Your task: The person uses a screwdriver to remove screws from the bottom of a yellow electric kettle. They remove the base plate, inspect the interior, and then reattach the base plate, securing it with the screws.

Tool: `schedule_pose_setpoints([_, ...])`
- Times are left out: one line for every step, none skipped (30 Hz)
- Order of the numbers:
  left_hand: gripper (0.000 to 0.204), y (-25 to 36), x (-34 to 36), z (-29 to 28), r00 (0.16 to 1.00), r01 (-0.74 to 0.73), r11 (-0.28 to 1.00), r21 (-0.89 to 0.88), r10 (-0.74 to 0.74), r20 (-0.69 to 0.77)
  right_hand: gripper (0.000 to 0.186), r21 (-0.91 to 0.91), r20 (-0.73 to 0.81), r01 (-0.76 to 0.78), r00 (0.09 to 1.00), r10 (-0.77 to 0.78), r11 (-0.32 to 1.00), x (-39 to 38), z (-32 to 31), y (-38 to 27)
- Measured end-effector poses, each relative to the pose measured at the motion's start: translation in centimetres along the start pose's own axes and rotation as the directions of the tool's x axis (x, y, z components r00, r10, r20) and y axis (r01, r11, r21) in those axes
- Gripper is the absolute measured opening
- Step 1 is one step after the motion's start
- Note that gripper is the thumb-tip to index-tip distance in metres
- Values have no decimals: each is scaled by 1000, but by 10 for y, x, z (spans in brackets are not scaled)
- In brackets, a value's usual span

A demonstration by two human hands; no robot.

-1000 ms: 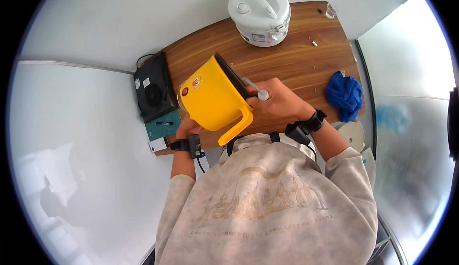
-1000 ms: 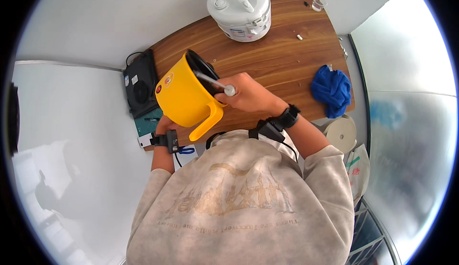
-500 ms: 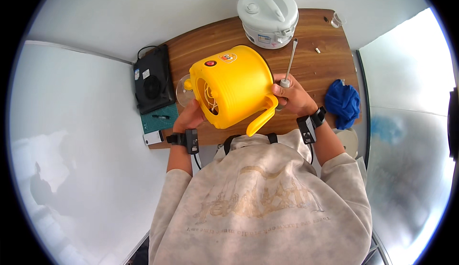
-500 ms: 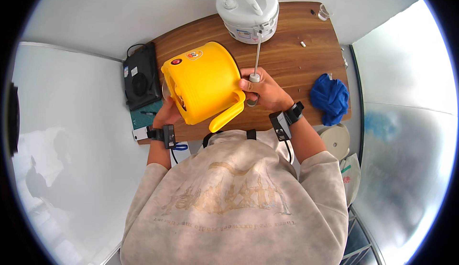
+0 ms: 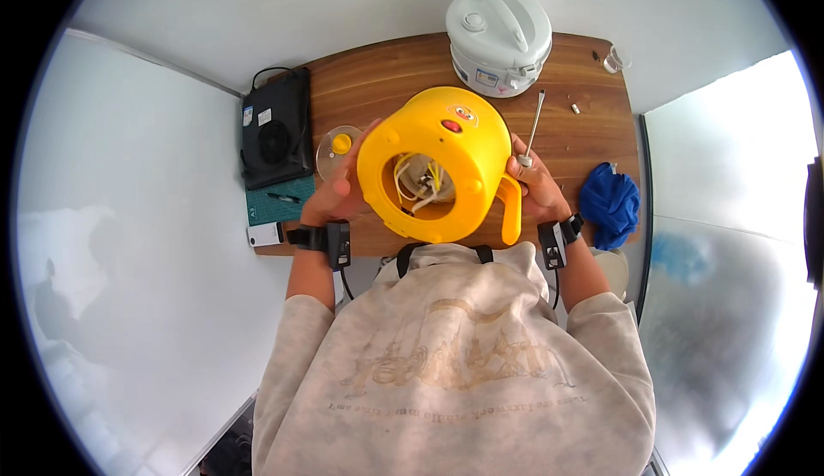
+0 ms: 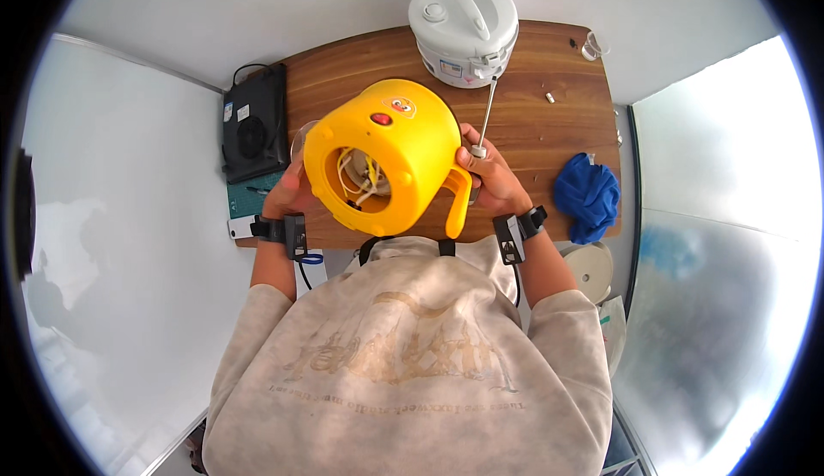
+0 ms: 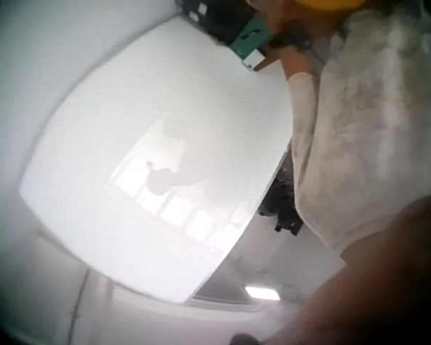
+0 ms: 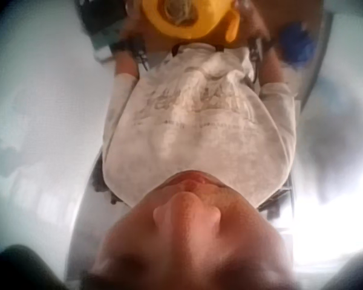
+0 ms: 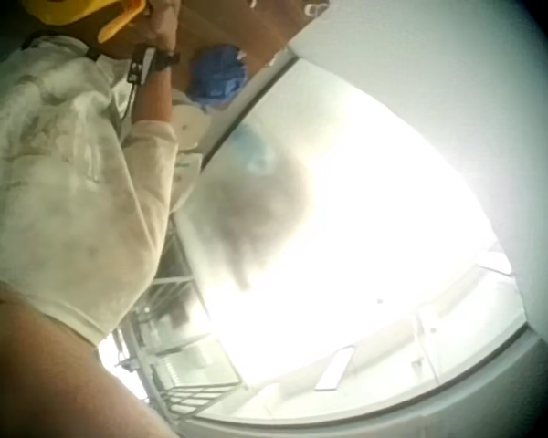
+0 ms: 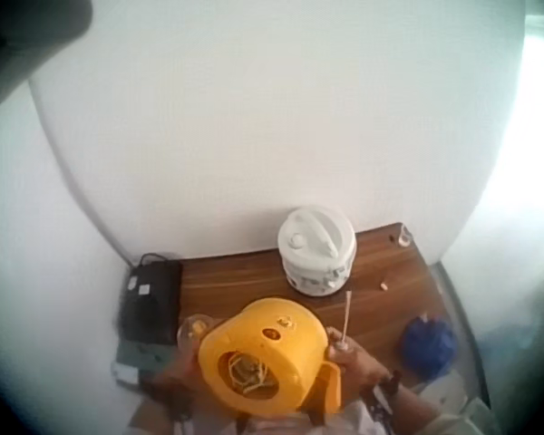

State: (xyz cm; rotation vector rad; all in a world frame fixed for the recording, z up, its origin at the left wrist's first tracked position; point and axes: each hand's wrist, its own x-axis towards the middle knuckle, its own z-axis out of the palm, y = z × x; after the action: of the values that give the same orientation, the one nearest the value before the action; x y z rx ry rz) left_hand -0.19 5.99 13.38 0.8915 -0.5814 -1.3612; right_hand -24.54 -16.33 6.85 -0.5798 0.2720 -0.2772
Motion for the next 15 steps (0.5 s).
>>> schedule_pose_setpoints([107, 3, 1, 5, 1000, -27, 1000, 0, 27, -4, 32, 9, -38, -12, 999, 12, 1000, 0, 0, 1])
schedule_pose_setpoints([104, 0, 2, 2, 1000, -4, 999, 48, 3, 20, 29, 19, -76, -23, 997, 24, 1000, 1, 1, 2])
schedule_pose_setpoints([102, -4, 4, -3, 999, 19, 995, 93, -23, 43, 27, 30, -117, -34, 992, 38, 999, 1, 1, 3])
schedule_pose_setpoints([99, -8, 4, -7, 997, 41, 989, 139, -51, 66, 24, 35, -128, -50, 990, 54, 998, 0, -2, 4])
schedule_pose_setpoints([94, -12, 1, -9, 995, 101, 990, 100, -99, -28, 21, 39, -139, -67, 988, 71, 997, 0, -4, 5])
schedule_pose_setpoints([90, -13, -1, -9, 981, 160, 985, 58, -153, -116, 18, 39, -123, -83, 989, 87, 996, 1, -12, 5])
schedule_pose_setpoints([85, -15, -2, -9, 957, 215, 977, 12, -208, -200, 16, 16, -133, -100, 986, 101, 995, 2, -18, 7])
schedule_pose_setpoints([82, -18, 0, -9, 950, 225, 974, 3, -218, -222, 14, -7, -144, -118, 983, 116, 993, 2, -24, 9])
schedule_pose_setpoints([78, -20, 0, -10, 942, 231, 973, -4, -225, -248, 13, -51, -177, -141, 976, 130, 989, 4, -24, 11])
schedule_pose_setpoints([75, -21, 1, -11, 934, 237, 971, -11, -231, -274, 12, -95, -210, -164, 967, 141, 982, 5, -25, 12])
schedule_pose_setpoints([75, -21, 2, -12, 928, 256, 967, 16, -241, -285, 13, -163, -244, -174, 961, 132, 971, 5, -25, 12])
schedule_pose_setpoints([74, -22, 4, -12, 921, 275, 961, 41, -251, -297, 16, -262, -272, -207, 953, 133, 943, 4, -27, 10])
schedule_pose_setpoints([74, -23, 6, -12, 915, 293, 954, 66, -260, -309, 18, -357, -300, -239, 945, 132, 903, 2, -29, 8])
schedule_pose_setpoints([73, -25, 7, -13, 912, 305, 948, 95, -262, -315, 21, -446, -328, -272, 936, 127, 853, 1, -31, 7])
schedule_pose_setpoints([73, -29, 10, -15, 911, 316, 940, 126, -264, -317, 23, -533, -322, -297, 937, 134, 792, 1, -33, 6])
